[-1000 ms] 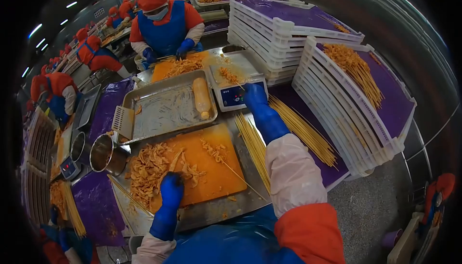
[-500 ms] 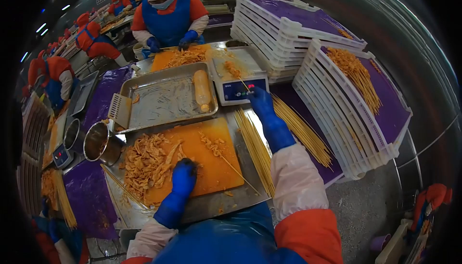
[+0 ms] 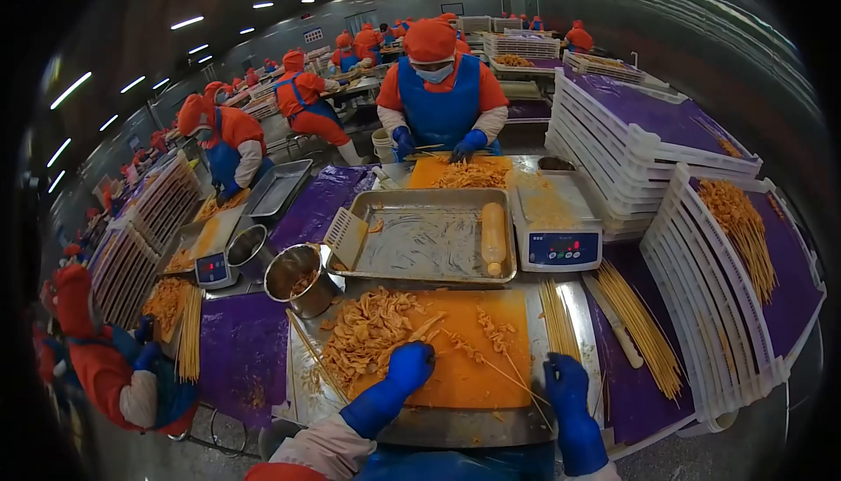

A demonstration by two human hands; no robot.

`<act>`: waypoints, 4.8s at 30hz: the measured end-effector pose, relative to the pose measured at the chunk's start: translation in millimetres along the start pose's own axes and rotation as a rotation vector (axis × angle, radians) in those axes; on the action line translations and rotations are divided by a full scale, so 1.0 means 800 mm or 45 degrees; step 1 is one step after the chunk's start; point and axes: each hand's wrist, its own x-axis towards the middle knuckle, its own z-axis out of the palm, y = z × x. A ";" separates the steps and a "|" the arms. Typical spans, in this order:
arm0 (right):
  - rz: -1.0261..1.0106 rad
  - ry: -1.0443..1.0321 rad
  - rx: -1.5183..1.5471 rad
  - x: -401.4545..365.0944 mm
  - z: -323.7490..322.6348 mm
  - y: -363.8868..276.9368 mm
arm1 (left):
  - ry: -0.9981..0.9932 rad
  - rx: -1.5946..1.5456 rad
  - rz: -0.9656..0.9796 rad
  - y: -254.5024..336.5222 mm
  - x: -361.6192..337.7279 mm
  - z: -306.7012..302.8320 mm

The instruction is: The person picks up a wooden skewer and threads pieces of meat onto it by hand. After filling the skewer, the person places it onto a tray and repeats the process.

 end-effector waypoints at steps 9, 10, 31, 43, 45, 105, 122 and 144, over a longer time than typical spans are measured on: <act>0.093 0.018 -0.305 0.036 0.008 0.105 | 0.225 -0.155 0.197 0.042 -0.049 0.033; 0.074 0.054 -0.221 0.034 0.010 0.114 | 0.221 -0.169 0.200 0.036 -0.052 0.032; -0.015 -0.500 -0.002 -0.088 -0.034 -0.054 | 0.118 -0.207 0.177 0.042 -0.074 0.019; -0.095 -0.471 -0.045 -0.129 0.020 -0.058 | 0.133 -0.203 0.143 0.039 -0.082 0.005; -0.086 -0.515 -0.113 -0.127 0.024 -0.057 | 0.162 -0.236 0.138 0.041 -0.079 0.006; -0.159 -0.535 -0.054 -0.135 0.041 -0.051 | 0.130 -0.305 0.045 0.027 -0.072 0.008; -0.268 -0.530 0.014 -0.116 0.047 -0.057 | 0.088 -0.339 0.047 0.028 -0.071 0.008; -0.124 -0.478 0.073 -0.139 0.048 -0.054 | 0.079 -0.300 0.123 0.024 -0.073 0.002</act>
